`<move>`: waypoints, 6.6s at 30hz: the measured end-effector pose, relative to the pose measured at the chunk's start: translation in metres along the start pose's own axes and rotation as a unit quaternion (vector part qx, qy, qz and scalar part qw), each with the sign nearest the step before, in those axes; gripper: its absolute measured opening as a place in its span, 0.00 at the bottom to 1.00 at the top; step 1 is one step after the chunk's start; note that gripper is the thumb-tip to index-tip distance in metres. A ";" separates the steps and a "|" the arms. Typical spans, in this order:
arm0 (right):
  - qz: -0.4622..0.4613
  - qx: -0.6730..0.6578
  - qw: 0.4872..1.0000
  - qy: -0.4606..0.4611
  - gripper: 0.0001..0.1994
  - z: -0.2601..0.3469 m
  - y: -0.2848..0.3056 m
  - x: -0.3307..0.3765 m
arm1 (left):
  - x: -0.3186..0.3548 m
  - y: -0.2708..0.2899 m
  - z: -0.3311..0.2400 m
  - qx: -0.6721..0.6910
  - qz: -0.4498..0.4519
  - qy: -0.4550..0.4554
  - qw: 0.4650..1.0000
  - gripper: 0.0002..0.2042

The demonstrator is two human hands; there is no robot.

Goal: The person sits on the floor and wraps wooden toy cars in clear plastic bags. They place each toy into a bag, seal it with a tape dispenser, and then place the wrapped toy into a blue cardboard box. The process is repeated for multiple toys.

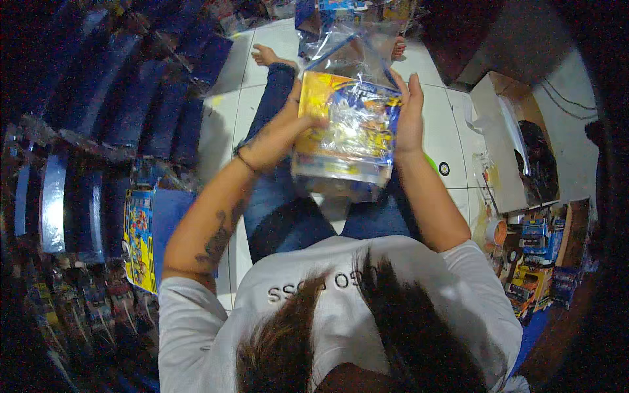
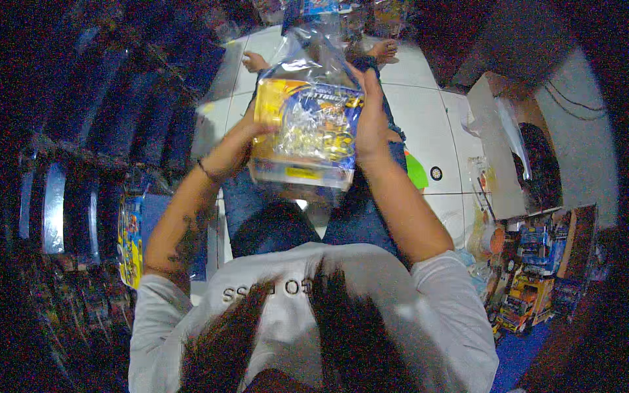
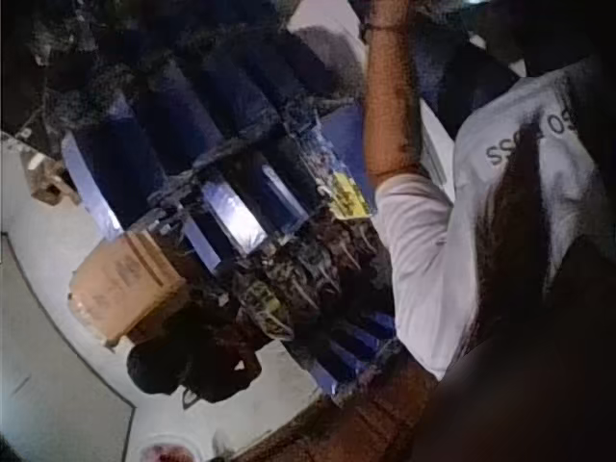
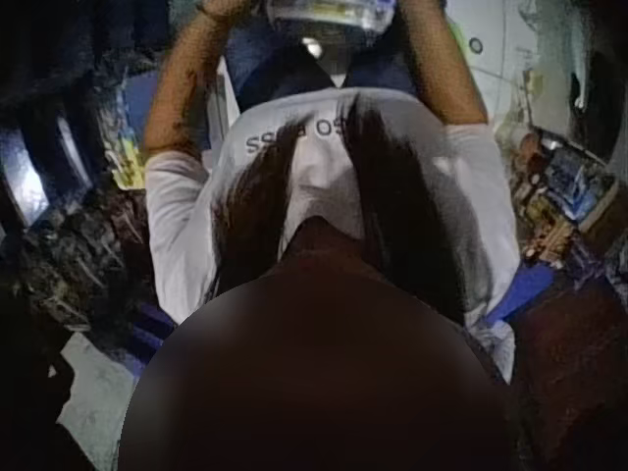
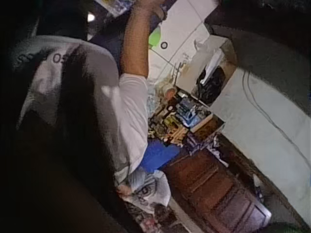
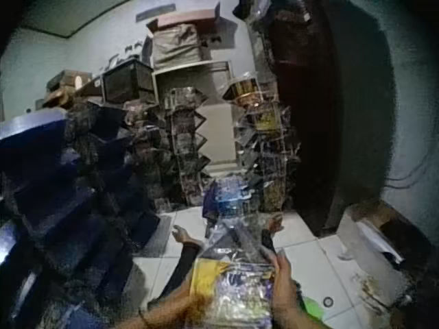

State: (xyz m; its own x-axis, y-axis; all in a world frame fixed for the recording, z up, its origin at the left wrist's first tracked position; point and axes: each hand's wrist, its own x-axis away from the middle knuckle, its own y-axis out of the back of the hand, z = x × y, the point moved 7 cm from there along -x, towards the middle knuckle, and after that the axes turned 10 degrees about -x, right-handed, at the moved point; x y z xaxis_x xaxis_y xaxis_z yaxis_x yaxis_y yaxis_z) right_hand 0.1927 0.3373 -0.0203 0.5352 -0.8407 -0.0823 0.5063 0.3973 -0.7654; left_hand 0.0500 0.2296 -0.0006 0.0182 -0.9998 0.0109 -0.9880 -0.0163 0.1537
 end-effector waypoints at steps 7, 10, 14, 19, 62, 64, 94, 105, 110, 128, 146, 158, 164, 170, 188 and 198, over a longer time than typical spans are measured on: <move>0.047 0.549 0.785 0.282 0.29 0.050 -0.058 0.006 | 0.032 -0.028 0.031 0.095 -0.112 -0.008 0.989 0.47; 0.072 0.702 0.622 0.340 0.29 0.065 -0.106 -0.003 | 0.032 -0.021 0.019 -0.086 -0.178 -0.066 0.978 0.48; 0.170 0.658 0.712 0.180 0.10 0.077 -0.146 -0.019 | 0.031 -0.008 -0.011 -0.270 -0.217 -0.140 0.928 0.46; 0.155 0.586 0.763 0.224 0.22 0.091 -0.117 0.010 | 0.047 -0.034 -0.040 -0.595 -0.171 -0.195 0.760 0.51; 0.528 0.764 0.345 0.136 0.20 0.035 -0.225 0.085 | 0.061 -0.092 -0.018 -0.647 -0.180 -0.286 0.684 0.48; 0.500 0.766 0.376 0.151 0.19 0.048 -0.239 0.103 | 0.062 -0.091 -0.019 -0.657 -0.195 -0.302 0.663 0.47; 0.113 0.156 0.966 -0.172 0.17 0.016 -0.074 -0.011 | 0.099 0.012 -0.131 -0.666 -0.426 -0.426 0.439 0.12; 0.150 0.134 0.956 -0.213 0.17 0.005 -0.072 -0.024 | 0.099 0.014 -0.134 -0.638 -0.428 -0.415 0.487 0.11; 0.145 0.130 0.955 -0.222 0.19 0.005 -0.073 -0.021 | 0.089 0.028 -0.123 -0.588 -0.500 -0.317 0.552 0.11; 0.125 0.196 0.948 -0.219 0.14 0.011 -0.077 -0.019 | 0.093 0.074 -0.111 -0.530 -0.372 -0.321 0.691 0.03; 0.149 0.033 0.967 -0.204 0.19 0.006 -0.067 -0.022 | 0.005 0.050 -0.042 -0.480 -0.274 -0.366 0.749 0.18; 0.165 0.217 0.945 0.178 0.23 0.056 -0.111 -0.002 | 0.052 -0.081 -0.032 -0.738 -0.149 -0.243 0.612 0.36; 0.550 0.709 0.414 0.156 0.26 0.029 -0.207 0.044 | 0.061 -0.089 -0.016 -0.694 -0.163 -0.249 0.656 0.27; 0.571 0.792 0.209 0.055 0.27 -0.004 -0.234 0.059 | 0.054 -0.091 -0.015 -0.738 -0.209 -0.266 0.584 0.45; 0.376 0.831 0.350 0.214 0.34 0.165 -0.031 0.112 | 0.082 -0.079 -0.026 -0.635 -0.171 -0.338 0.673 0.32; 0.354 0.844 0.375 0.150 0.30 0.138 -0.015 0.117 | 0.090 -0.079 -0.023 -0.608 -0.145 -0.323 0.711 0.33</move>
State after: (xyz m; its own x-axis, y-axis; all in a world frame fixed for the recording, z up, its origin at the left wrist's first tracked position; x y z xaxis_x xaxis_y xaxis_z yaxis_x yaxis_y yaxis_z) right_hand 0.3407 0.2838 0.0697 0.9675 -0.2075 -0.1445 0.1509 0.0149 0.9884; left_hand 0.1332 0.1407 0.0105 -0.2671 -0.7609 -0.5913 -0.0869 -0.5921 0.8012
